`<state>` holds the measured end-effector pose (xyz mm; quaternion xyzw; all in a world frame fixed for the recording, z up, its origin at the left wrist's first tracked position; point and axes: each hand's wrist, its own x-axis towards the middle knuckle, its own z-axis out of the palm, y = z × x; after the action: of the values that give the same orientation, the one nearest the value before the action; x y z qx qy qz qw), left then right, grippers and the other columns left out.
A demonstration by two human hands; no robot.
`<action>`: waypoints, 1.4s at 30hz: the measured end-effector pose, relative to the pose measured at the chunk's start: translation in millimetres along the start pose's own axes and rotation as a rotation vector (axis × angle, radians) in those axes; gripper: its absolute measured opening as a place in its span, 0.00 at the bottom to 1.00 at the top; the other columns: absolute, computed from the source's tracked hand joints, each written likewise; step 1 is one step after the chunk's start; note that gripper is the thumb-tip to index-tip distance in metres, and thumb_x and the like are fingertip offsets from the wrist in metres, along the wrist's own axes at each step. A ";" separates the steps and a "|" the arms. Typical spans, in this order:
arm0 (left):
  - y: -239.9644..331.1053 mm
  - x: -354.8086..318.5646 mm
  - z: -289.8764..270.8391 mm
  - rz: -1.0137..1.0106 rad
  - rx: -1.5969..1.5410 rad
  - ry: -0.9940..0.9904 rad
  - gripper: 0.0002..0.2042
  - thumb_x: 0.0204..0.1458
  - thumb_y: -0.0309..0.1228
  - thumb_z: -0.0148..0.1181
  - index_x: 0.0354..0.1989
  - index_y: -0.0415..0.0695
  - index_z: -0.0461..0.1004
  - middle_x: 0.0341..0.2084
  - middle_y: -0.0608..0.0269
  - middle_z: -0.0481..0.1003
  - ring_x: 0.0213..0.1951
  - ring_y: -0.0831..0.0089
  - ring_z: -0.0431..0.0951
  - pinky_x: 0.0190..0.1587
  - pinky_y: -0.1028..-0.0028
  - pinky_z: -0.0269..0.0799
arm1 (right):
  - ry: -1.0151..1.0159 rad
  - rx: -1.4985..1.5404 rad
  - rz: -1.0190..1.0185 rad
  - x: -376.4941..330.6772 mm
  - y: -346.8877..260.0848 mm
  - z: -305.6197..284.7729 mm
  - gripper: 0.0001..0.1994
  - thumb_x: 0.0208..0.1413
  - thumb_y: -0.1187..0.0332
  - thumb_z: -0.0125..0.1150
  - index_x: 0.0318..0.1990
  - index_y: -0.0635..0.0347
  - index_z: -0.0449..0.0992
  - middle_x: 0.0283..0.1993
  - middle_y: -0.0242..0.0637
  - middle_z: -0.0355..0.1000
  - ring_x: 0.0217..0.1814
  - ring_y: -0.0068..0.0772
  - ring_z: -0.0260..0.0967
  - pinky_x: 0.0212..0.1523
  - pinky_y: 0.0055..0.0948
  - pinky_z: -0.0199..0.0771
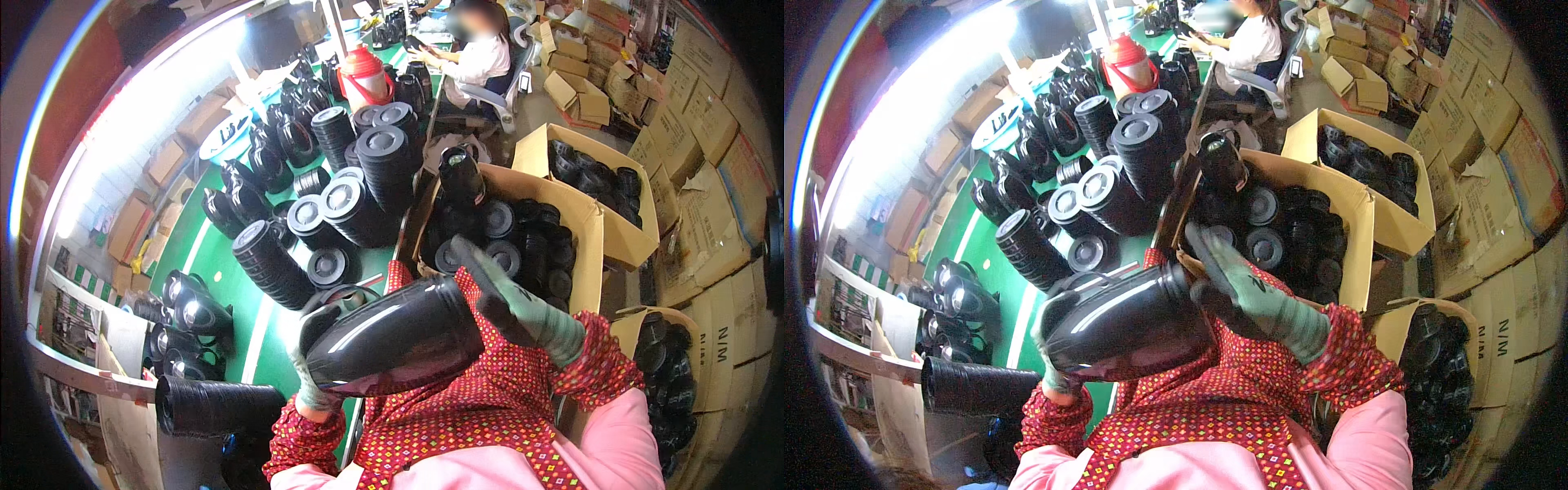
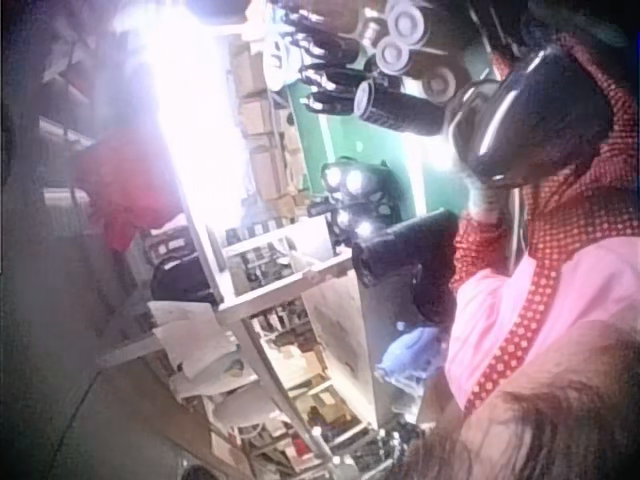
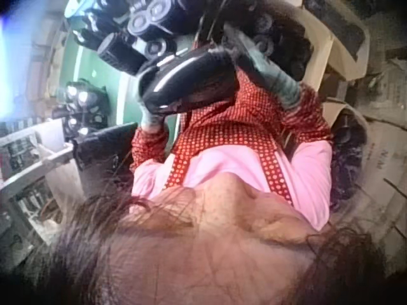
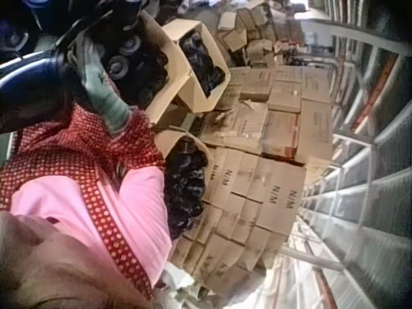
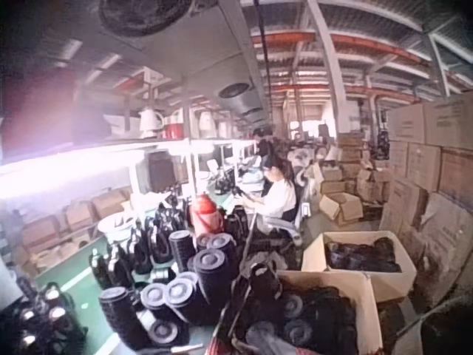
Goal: The person repeatedly picks up black cylindrical objects and circular lids from a green table, inserts the lids into the cylinders, and places the assembled units into a cardboard box. The person uses a metal tool to press the lids into place. Another person is visible in the background performing similar work.
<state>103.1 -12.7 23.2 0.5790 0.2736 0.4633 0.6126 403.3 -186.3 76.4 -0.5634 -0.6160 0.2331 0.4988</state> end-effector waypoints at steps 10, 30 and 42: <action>74.7 9.4 47.5 0.690 0.537 -0.385 0.13 0.56 0.29 0.68 0.46 0.31 0.81 0.55 0.38 0.79 0.50 0.51 0.85 0.53 0.58 0.82 | -0.146 1.392 0.701 -12.0 43.0 31.3 0.49 0.64 0.32 0.56 0.79 0.63 0.54 0.83 0.53 0.47 0.84 0.49 0.47 0.81 0.46 0.47; -24.9 -14.4 13.7 -0.079 0.080 -0.242 0.25 0.60 0.34 0.66 0.63 0.35 0.72 0.56 0.49 0.79 0.56 0.60 0.81 0.61 0.61 0.78 | 0.139 0.605 0.073 -23.2 -36.9 17.8 0.47 0.64 0.46 0.69 0.80 0.63 0.53 0.71 0.49 0.65 0.75 0.40 0.61 0.77 0.39 0.56; -68.1 -56.7 48.2 -0.408 -0.285 -0.511 0.22 0.62 0.35 0.63 0.61 0.35 0.74 0.55 0.51 0.80 0.53 0.62 0.82 0.59 0.63 0.78 | 0.267 0.329 0.014 -58.9 -12.1 7.7 0.52 0.56 0.41 0.73 0.79 0.64 0.57 0.77 0.55 0.55 0.80 0.53 0.53 0.79 0.49 0.49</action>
<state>138.4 -78.1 -45.1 0.5184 0.1543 0.2049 0.8158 383.2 -241.8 62.9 -0.5045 -0.4940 0.2573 0.6598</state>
